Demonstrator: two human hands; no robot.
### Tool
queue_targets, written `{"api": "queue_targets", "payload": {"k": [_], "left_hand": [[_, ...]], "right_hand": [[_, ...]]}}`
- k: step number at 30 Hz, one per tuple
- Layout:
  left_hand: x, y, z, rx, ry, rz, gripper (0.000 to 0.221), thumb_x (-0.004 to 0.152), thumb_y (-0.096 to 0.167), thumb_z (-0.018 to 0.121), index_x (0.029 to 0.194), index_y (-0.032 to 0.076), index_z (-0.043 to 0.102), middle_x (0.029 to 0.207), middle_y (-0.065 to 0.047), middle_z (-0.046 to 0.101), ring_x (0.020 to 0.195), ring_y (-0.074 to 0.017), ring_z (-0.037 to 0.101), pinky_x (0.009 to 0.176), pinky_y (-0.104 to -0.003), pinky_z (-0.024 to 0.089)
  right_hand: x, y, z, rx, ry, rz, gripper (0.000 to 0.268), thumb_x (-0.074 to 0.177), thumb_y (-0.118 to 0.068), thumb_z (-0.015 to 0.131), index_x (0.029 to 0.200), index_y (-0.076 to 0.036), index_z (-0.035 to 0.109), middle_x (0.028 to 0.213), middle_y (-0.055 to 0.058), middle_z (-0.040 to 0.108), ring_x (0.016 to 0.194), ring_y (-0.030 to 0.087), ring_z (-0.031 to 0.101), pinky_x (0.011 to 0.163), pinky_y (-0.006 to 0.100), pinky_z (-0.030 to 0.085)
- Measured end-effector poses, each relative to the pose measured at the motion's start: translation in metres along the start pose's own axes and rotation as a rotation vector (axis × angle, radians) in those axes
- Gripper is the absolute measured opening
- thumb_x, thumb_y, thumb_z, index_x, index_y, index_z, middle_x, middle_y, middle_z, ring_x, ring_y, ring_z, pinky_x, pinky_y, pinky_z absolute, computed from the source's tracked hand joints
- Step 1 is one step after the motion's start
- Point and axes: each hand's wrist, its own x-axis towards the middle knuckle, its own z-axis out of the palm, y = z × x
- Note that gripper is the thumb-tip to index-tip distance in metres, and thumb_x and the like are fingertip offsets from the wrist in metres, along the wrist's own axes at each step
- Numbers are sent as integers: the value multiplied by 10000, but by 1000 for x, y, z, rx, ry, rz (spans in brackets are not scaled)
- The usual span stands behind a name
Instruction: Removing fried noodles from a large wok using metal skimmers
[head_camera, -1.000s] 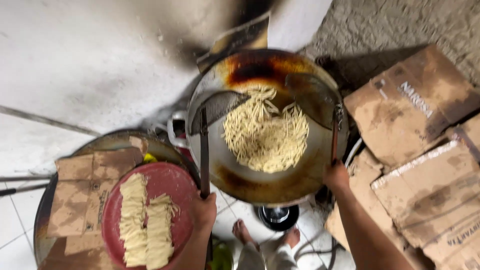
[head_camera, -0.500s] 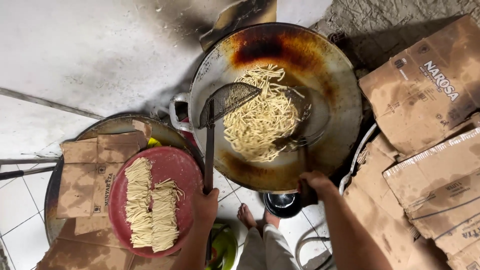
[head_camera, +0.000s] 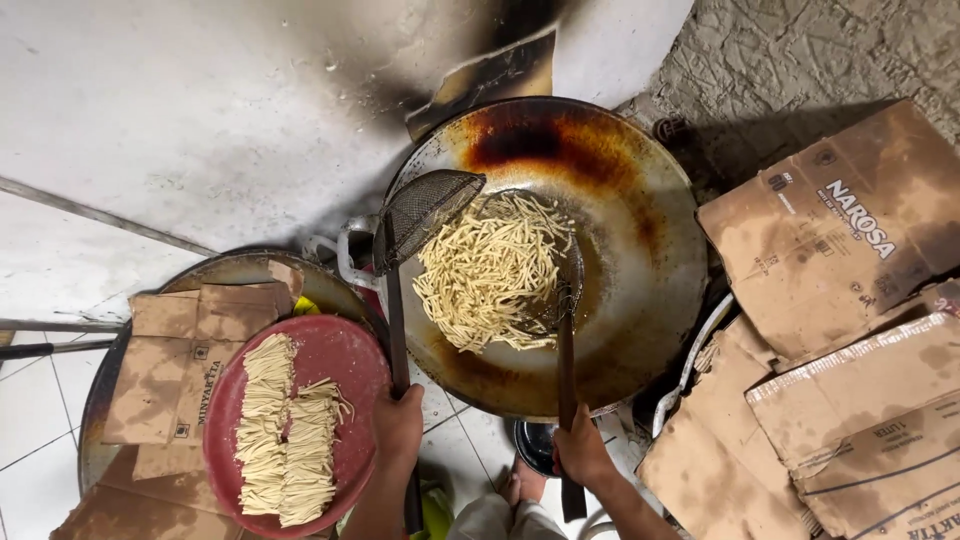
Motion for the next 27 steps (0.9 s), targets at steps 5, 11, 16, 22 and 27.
{"api": "queue_targets", "payload": {"k": [5, 11, 16, 22, 27], "left_hand": [[23, -19, 4, -31, 33, 45, 224, 848, 196, 637, 942, -6, 662, 837, -142, 689, 765, -289, 613, 696, -470, 449], [24, -17, -2, -78, 23, 78, 154, 861, 157, 675, 842, 23, 600, 667, -76, 522, 582, -199, 476, 534, -412, 346], [14, 0, -12, 10, 14, 27, 229, 843, 212, 651, 972, 24, 668, 791, -121, 623, 696, -245, 547, 638, -445, 406], [13, 14, -23, 32, -4, -1, 182, 827, 194, 613, 911, 34, 640, 726, -114, 598, 623, -249, 524, 587, -435, 398], [15, 16, -32, -7, -15, 15, 115, 847, 167, 624, 861, 53, 619, 692, -87, 562, 616, -218, 476, 591, -411, 374]], "right_hand": [[-21, 27, 9, -104, 14, 20, 398, 991, -108, 444, 1372, -119, 331, 874, 246, 719, 571, 337, 650, 449, 441, 491], [-26, 73, 35, -331, 118, -33, 327, 977, -164, 466, 1294, -154, 391, 979, 204, 763, 792, 384, 754, 692, 506, 589], [-3, 133, 56, -446, 209, -87, 480, 905, -192, 536, 1353, -230, 370, 998, 174, 775, 860, 414, 764, 712, 540, 572], [-20, 146, 56, -469, 183, -45, 491, 874, -209, 565, 1328, -291, 398, 896, 75, 787, 771, 313, 766, 678, 452, 580], [-33, 149, 50, -427, 232, -20, 704, 852, -246, 596, 1500, -376, 352, 978, 80, 778, 810, 292, 783, 700, 420, 607]]}}
